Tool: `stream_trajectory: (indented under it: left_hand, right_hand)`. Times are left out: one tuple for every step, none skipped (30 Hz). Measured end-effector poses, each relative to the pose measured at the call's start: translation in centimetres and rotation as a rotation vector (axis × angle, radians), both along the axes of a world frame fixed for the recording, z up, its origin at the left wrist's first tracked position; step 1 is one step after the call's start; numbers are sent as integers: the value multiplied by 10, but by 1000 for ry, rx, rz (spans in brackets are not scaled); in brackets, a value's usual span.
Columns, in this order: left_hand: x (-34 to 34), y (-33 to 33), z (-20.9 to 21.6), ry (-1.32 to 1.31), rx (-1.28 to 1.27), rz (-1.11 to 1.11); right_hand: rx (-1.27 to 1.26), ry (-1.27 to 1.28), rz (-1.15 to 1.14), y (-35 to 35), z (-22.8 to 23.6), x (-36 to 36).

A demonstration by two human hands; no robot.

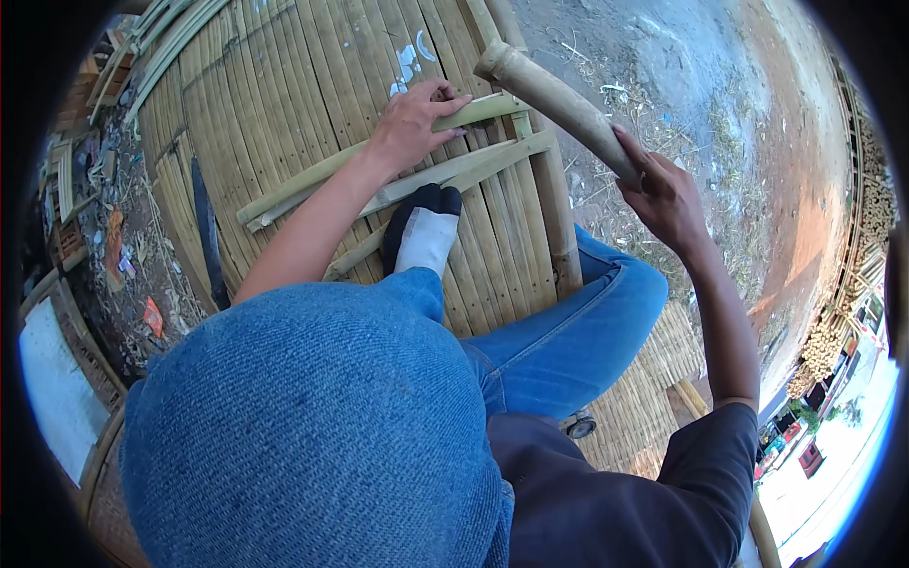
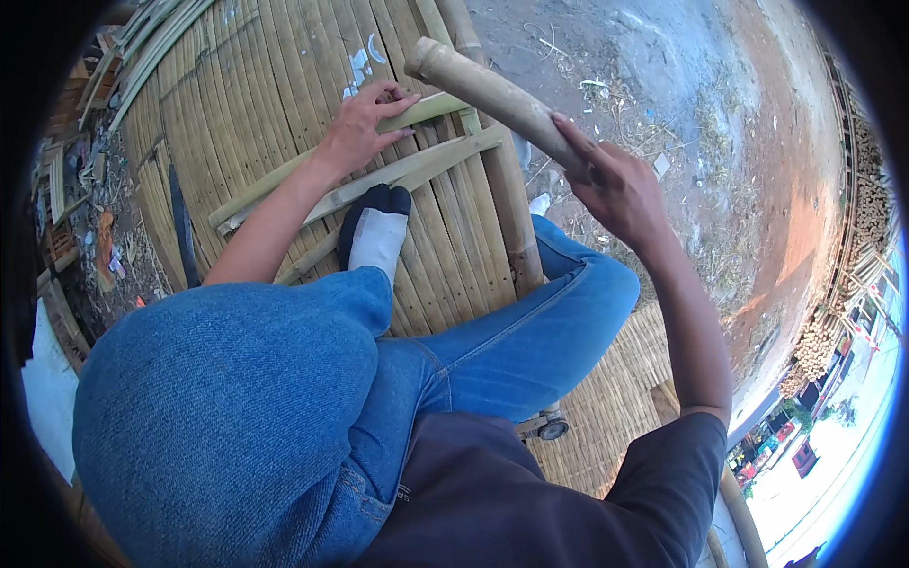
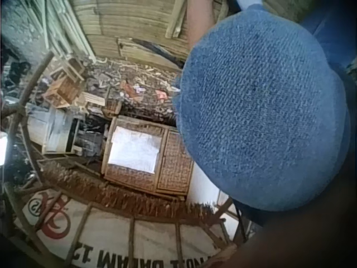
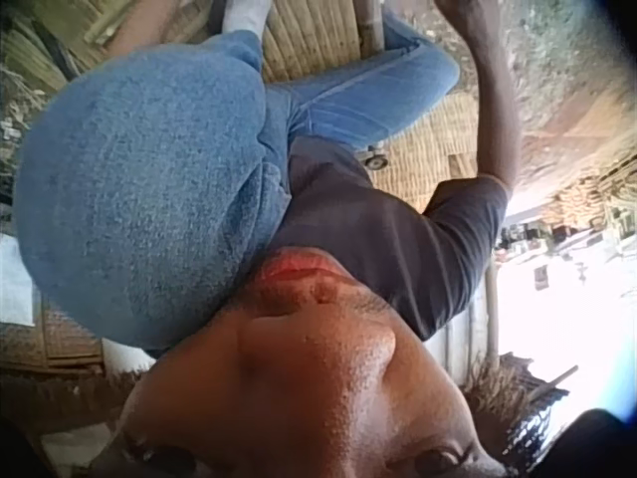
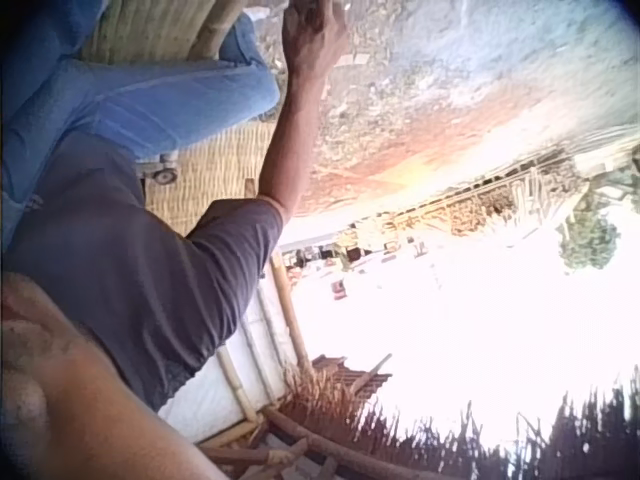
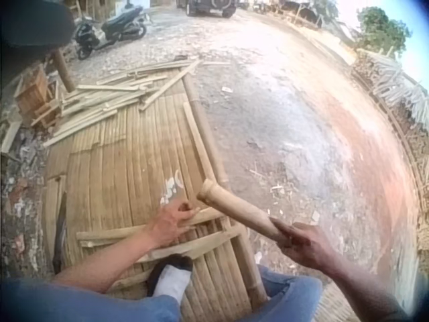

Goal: The person fits thin bamboo strips into a wooden frame and uses a bamboo pole to push the strips into place by hand.

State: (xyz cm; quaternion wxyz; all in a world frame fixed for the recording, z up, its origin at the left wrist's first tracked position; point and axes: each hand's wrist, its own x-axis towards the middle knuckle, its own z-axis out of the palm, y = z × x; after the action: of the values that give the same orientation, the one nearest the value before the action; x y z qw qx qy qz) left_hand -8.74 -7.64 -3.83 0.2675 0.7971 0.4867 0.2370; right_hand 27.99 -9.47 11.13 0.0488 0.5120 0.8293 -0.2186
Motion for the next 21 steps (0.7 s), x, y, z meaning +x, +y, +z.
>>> stream_trajectory:
  left_hand:
    - [1, 0, 1, -11, 3, -4]
    - [1, 0, 2, -22, 6, -9]
    - [1, 0, 3, -23, 8, -11]
    - [2, 0, 3, -16, -13, -8]
    - [2, -1, 4, -10, -35, -4]
    - [2, -2, 4, -8, -29, 0]
    - [1, -2, 4, -6, -9, -6]
    - [0, -1, 3, -4, 11, -12]
    - [1, -3, 3, -6, 4, -14]
    - [2, -2, 2, 3, -14, -8]
    - [3, -3, 1, 12, -32, -3]
    - [2, -2, 3, 11, -25, -2]
    - [1, -3, 4, 21, -17, -9]
    - [1, -2, 6, 31, -10, -16]
    - [1, -3, 4, 33, -17, -16]
    - [1, -1, 3, 12, -9, -7]
    - [1, -2, 1, -8, -1, 2]
    - [1, -1, 1, -10, 5, 0]
    - [1, -2, 2, 10, -6, -2]
    - [1, -1, 2, 30, -17, -3]
    - [1, -1, 1, 31, -22, -1]
  right_hand:
    - [76, 202, -59, -9, 0, -3]
    - [150, 404, -119, -16, 0, -6]
    - [60, 353, -150, -18, 5, -9]
    - [63, 352, -152, -17, 6, -8]
    - [4, 138, -118, -15, 7, -8]
    - [-52, -73, -77, -12, 7, -7]
    - [-37, 24, -123, -18, 10, -5]
    - [-32, 25, -118, -17, 9, -6]
    - [-7, 185, -165, -22, 9, -6]
    - [18, 345, -213, -26, 9, -6]
    - [-133, 13, -142, -22, 9, -2]
    - [-127, 12, -142, -21, 10, -2]
    - [-65, 51, -113, -23, 12, -1]
    - [-3, 90, -84, -23, 12, -1]
    - [108, 325, -112, -28, 9, -6]
    - [101, 327, -113, -29, 9, -9]
    - [-43, 123, -135, -25, 12, -11]
    - [-173, -84, -158, -19, 14, -13]
    - [-66, -15, -99, -16, 8, -7]
    - [-60, -16, -100, -20, 8, -7]
    - [73, 183, -123, -30, 10, -10]
